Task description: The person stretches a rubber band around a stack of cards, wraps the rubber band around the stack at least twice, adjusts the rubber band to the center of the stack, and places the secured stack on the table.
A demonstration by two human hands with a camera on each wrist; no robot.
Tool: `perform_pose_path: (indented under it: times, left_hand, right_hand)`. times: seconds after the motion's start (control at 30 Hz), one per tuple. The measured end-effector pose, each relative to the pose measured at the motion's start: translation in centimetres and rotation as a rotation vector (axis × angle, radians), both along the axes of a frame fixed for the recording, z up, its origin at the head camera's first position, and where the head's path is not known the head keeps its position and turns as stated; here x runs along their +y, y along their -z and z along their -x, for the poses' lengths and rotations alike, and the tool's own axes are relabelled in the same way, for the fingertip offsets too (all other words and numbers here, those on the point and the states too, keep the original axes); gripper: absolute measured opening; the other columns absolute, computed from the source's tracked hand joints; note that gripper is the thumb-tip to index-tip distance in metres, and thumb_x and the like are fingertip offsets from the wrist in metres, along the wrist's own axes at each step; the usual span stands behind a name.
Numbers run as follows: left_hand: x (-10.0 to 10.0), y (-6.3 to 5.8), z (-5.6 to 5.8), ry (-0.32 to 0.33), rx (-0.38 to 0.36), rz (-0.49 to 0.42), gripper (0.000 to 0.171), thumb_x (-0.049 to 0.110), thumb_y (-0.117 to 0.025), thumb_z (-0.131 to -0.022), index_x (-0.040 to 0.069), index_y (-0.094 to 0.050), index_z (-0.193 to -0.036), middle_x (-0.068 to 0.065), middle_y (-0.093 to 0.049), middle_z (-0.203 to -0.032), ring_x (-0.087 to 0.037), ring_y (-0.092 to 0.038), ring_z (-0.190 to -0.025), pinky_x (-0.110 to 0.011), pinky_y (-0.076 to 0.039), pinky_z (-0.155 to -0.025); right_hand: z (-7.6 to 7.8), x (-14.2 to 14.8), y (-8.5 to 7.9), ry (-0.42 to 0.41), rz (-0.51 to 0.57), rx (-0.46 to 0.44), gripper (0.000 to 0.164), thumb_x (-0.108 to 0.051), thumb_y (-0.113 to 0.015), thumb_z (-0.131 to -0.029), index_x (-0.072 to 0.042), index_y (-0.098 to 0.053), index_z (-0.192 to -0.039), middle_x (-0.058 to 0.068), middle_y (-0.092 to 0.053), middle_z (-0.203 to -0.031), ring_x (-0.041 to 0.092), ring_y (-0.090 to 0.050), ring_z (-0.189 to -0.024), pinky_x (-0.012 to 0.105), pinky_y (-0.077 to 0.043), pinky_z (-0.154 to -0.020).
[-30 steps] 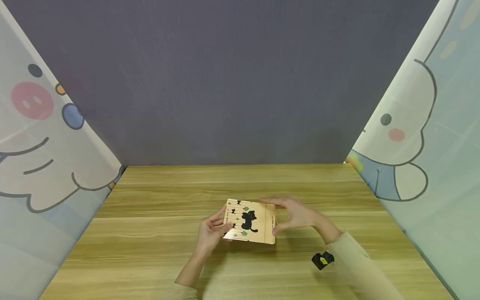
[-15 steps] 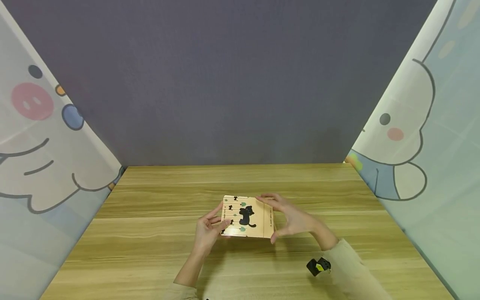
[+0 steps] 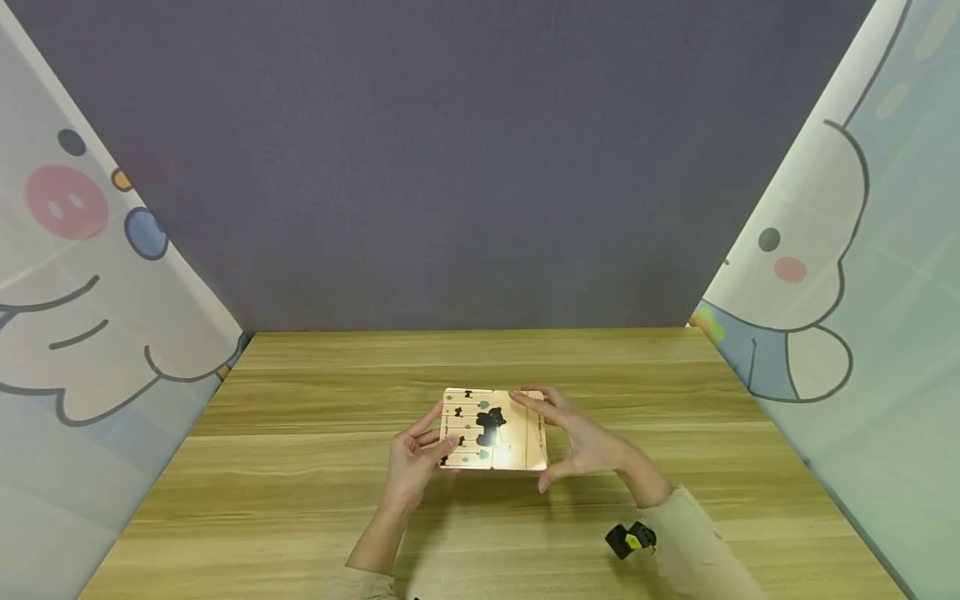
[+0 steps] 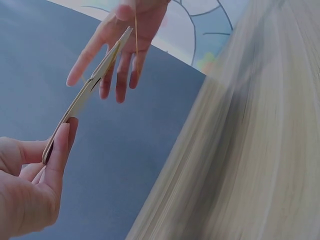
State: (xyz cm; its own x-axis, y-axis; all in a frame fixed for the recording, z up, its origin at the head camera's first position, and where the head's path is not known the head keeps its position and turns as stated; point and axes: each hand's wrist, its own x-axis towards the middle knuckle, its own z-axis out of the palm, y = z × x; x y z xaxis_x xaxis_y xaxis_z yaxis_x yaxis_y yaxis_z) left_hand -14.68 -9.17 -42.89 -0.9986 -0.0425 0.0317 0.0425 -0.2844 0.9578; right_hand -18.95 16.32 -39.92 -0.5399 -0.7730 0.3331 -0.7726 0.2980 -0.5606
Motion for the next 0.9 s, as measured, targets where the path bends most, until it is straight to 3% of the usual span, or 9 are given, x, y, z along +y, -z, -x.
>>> perform_pose_path:
  times: [0.17,0.27,0.4,0.5,0.67,0.9]
  left_hand:
    - [0.1,-0.1,0.0,-0.008,-0.024,-0.021,0.058,-0.015,-0.06,-0.074,0.003,-0.046,-0.128,-0.027,-0.061,-0.093,-0.025,-0.065,-0.072,-0.055,-0.05,-0.056]
    - [0.2,-0.1,0.0,-0.008,-0.032,-0.031,0.058,-0.014,-0.06,-0.075,0.003,-0.045,-0.129,-0.023,-0.063,-0.09,-0.024,-0.065,-0.07,-0.051,-0.052,-0.056]
    - [0.2,-0.2,0.1,-0.022,-0.044,-0.029,0.058,-0.014,-0.06,-0.075,0.002,-0.044,-0.129,-0.018,-0.065,-0.086,-0.019,-0.064,-0.065,-0.045,-0.055,-0.055]
    - [0.3,-0.4,0.1,-0.044,-0.048,-0.013,0.057,-0.013,-0.061,-0.075,0.002,-0.045,-0.128,-0.018,-0.065,-0.084,-0.014,-0.061,-0.057,-0.041,-0.055,-0.055]
    - [0.5,-0.7,0.1,-0.084,-0.042,0.011,0.056,-0.013,-0.061,-0.075,0.002,-0.047,-0.127,-0.021,-0.064,-0.083,-0.015,-0.062,-0.058,-0.047,-0.053,-0.057]
    - [0.9,-0.8,0.3,-0.124,-0.052,-0.013,0.056,-0.013,-0.062,-0.074,0.001,-0.047,-0.126,-0.022,-0.064,-0.081,-0.021,-0.064,-0.064,-0.04,-0.055,-0.054]
  right_hand:
    - [-0.2,-0.1,-0.1,0.03,0.007,-0.032,0.107,-0.039,-0.081,-0.055,-0.015,-0.023,-0.141,0.018,-0.019,-0.14,0.04,-0.017,-0.125,0.071,-0.026,-0.087]
    - [0.1,0.0,0.7,0.06,0.004,-0.047,0.107,-0.035,-0.081,-0.055,-0.018,-0.022,-0.142,0.012,-0.02,-0.143,0.04,-0.011,-0.128,0.072,-0.023,-0.088]
    - [0.0,-0.1,0.9,0.069,0.042,-0.087,0.103,-0.027,-0.082,-0.058,-0.011,-0.022,-0.141,0.017,-0.02,-0.142,0.043,-0.01,-0.127,0.07,-0.025,-0.088]
    - [-0.5,-0.4,0.4,0.078,0.102,-0.171,0.098,-0.016,-0.081,-0.062,-0.006,-0.023,-0.14,0.022,-0.016,-0.142,0.046,-0.008,-0.126,0.066,-0.028,-0.091]
    - [-1.0,-0.8,-0.4,0.07,0.201,-0.274,0.091,-0.002,-0.077,-0.064,0.0,-0.023,-0.138,0.026,-0.018,-0.139,0.044,-0.024,-0.123,0.056,-0.033,-0.095]
    - [-0.1,-0.8,1.3,0.039,0.294,-0.305,0.09,0.004,-0.072,-0.069,0.0,-0.017,-0.14,0.022,-0.016,-0.143,0.042,-0.036,-0.117,0.041,-0.041,-0.095]
